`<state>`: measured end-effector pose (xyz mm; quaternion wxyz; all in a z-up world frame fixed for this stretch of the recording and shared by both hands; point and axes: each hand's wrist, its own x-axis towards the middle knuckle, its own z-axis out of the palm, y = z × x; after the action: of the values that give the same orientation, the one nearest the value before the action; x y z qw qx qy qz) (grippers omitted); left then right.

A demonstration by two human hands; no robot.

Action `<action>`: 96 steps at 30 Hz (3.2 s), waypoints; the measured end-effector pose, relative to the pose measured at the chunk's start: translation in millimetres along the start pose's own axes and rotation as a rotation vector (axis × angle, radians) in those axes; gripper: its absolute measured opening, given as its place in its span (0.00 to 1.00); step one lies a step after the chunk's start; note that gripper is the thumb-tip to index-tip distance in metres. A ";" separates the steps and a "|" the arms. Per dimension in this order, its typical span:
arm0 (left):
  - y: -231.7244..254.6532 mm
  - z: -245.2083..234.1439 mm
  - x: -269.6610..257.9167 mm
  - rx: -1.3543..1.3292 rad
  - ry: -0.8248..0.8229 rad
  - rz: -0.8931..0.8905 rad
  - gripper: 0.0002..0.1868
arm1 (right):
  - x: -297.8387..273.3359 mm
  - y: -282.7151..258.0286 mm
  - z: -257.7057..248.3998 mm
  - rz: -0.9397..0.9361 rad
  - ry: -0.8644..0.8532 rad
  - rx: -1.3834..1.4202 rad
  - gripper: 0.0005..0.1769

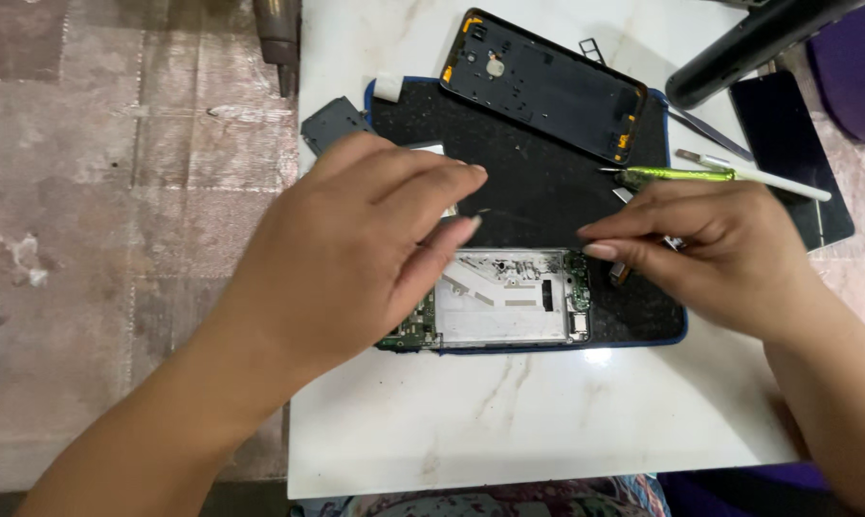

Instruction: The person works on a disassembled smartphone, using a small brush to clean the internal components and a metal tool to pry and adjust parts. They handle the motherboard and battery, carefully manipulating the small connectors and screws on the circuit board.

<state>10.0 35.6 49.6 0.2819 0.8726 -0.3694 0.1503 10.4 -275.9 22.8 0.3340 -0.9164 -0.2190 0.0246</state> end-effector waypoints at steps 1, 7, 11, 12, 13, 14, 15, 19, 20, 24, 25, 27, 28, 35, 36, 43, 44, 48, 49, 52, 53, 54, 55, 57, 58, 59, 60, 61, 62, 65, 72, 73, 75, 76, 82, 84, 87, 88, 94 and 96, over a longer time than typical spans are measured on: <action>0.9 -7.4 -1.2 0.016 0.012 -0.005 0.14 | 2.9 -6.3 4.2 -0.021 -0.001 -0.058 0.08; -8.4 -27.5 -20.9 0.098 -0.113 -0.010 0.25 | 6.2 -31.3 30.5 -0.186 0.022 -0.129 0.19; -16.9 -15.0 -38.1 -0.004 -0.226 -0.021 0.47 | 3.4 -34.5 39.3 -0.238 0.074 -0.155 0.19; -17.5 -13.6 -41.5 -0.054 -0.249 -0.067 0.51 | 3.5 -33.8 39.5 -0.233 0.082 -0.160 0.19; -17.4 -12.2 -44.2 -0.051 -0.293 -0.105 0.52 | 3.0 -33.0 39.9 -0.226 0.087 -0.164 0.19; -16.0 -9.8 -45.9 -0.048 -0.337 -0.143 0.53 | 2.8 -32.1 40.9 -0.215 0.087 -0.163 0.18; -14.6 -7.6 -46.3 -0.043 -0.376 -0.180 0.54 | 3.5 -31.2 41.1 -0.207 0.088 -0.165 0.17; -12.7 -1.8 -42.5 -0.044 -0.413 -0.194 0.56 | 2.8 -30.8 39.1 -0.220 0.091 -0.167 0.17; -14.0 -0.2 -41.2 -0.038 -0.423 -0.203 0.56 | 2.6 -30.6 39.6 -0.205 0.095 -0.170 0.16; -8.5 7.8 -44.1 -0.032 -0.254 -0.070 0.54 | 0.3 -29.5 36.3 -0.167 0.088 -0.194 0.14; -7.5 9.7 -44.8 -0.033 -0.255 -0.081 0.53 | -0.2 -29.5 34.7 -0.168 0.078 -0.200 0.15; -4.7 15.7 -44.8 -0.039 -0.260 -0.105 0.51 | -3.6 -30.1 29.6 -0.134 0.095 -0.223 0.13; -5.5 16.6 -44.9 -0.042 -0.255 -0.090 0.51 | -5.2 -29.9 28.0 -0.116 0.102 -0.235 0.12; -12.3 26.0 -42.6 -0.112 -0.232 -0.016 0.50 | -7.2 -16.8 28.4 -0.053 0.173 -0.219 0.13; -11.5 26.1 -44.6 -0.111 -0.239 -0.015 0.51 | -7.8 -14.3 29.2 -0.068 0.171 -0.235 0.13; -13.7 22.9 -47.1 -0.112 -0.238 0.014 0.50 | -10.2 -4.3 30.3 -0.046 0.085 -0.288 0.20; -13.2 21.7 -47.0 -0.119 -0.231 0.020 0.49 | -9.7 -3.8 30.9 -0.051 0.084 -0.271 0.21; -14.0 21.0 -45.7 -0.157 -0.234 0.031 0.44 | -12.4 -2.9 31.4 -0.049 0.046 -0.242 0.23; -14.2 21.1 -45.5 -0.154 -0.235 0.032 0.43 | -12.1 -2.2 31.8 -0.049 0.031 -0.247 0.23; -13.6 21.0 -44.5 -0.153 -0.244 0.028 0.41 | -9.7 -0.4 33.8 0.015 -0.003 -0.261 0.21; -13.5 20.9 -44.3 -0.154 -0.247 0.023 0.41 | -9.6 -0.5 34.3 0.015 0.001 -0.256 0.21; -13.4 20.9 -44.0 -0.154 -0.250 0.019 0.40 | -10.0 -1.1 34.7 0.015 0.005 -0.252 0.20; -13.4 21.1 -43.8 -0.151 -0.252 0.018 0.40 | -9.8 -1.7 35.0 0.015 0.008 -0.247 0.19; -13.4 21.4 -43.8 -0.144 -0.255 0.017 0.39 | -7.9 -1.8 35.5 0.003 0.010 -0.237 0.19; -13.4 21.6 -44.0 -0.144 -0.258 0.018 0.39 | -7.1 -1.9 35.7 -0.003 0.011 -0.233 0.18; -13.4 21.8 -44.0 -0.143 -0.260 0.019 0.39 | -7.2 -2.6 36.0 0.007 0.013 -0.236 0.18; -13.3 22.0 -44.1 -0.142 -0.263 0.020 0.39 | -7.7 -3.6 36.3 0.016 0.014 -0.238 0.18; -13.3 22.5 -43.9 -0.138 -0.261 0.023 0.39 | -8.1 -4.2 36.3 0.026 0.017 -0.242 0.18; -13.2 23.0 -43.6 -0.133 -0.260 0.027 0.39 | -8.0 -4.0 36.0 0.030 0.010 -0.247 0.18; -13.1 23.0 -43.2 -0.125 -0.269 0.031 0.39 | -7.3 -2.1 35.6 0.026 -0.008 -0.260 0.19; -12.9 23.0 -42.3 -0.099 -0.266 0.042 0.39 | -8.9 1.5 34.1 -0.012 -0.014 -0.280 0.23; -12.9 22.8 -42.5 -0.102 -0.266 0.040 0.39 | -8.9 2.1 34.2 -0.018 -0.017 -0.280 0.23; -12.9 22.6 -42.9 -0.107 -0.267 0.037 0.39 | -9.6 2.6 34.9 -0.008 -0.014 -0.262 0.22; -13.0 22.8 -43.0 -0.107 -0.268 0.036 0.39 | -9.8 2.9 35.3 -0.003 -0.012 -0.253 0.21; -12.5 23.1 -43.3 -0.105 -0.269 0.032 0.39 | -9.7 3.7 36.0 -0.042 0.018 -0.231 0.19; -12.7 23.2 -43.3 -0.114 -0.273 0.024 0.40 | -9.8 3.2 36.4 -0.018 0.024 -0.227 0.16; -12.5 22.6 -43.4 -0.121 -0.294 0.015 0.40 | -8.9 3.1 37.3 -0.017 0.036 -0.205 0.14; -12.4 22.1 -43.4 -0.119 -0.290 0.019 0.41 | -8.6 3.2 37.4 -0.021 0.040 -0.195 0.14; -12.6 22.0 -43.5 -0.110 -0.289 0.020 0.42 | -7.6 1.0 36.8 -0.017 0.025 -0.208 0.15; -12.8 22.6 -43.3 -0.111 -0.294 0.018 0.42 | -8.0 -0.3 36.5 -0.013 0.024 -0.213 0.16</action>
<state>-8.9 53.6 6.3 0.2711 0.8651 -0.4221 0.0026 -3.9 -257.0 -6.1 0.2375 -0.9456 -0.2222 -0.0117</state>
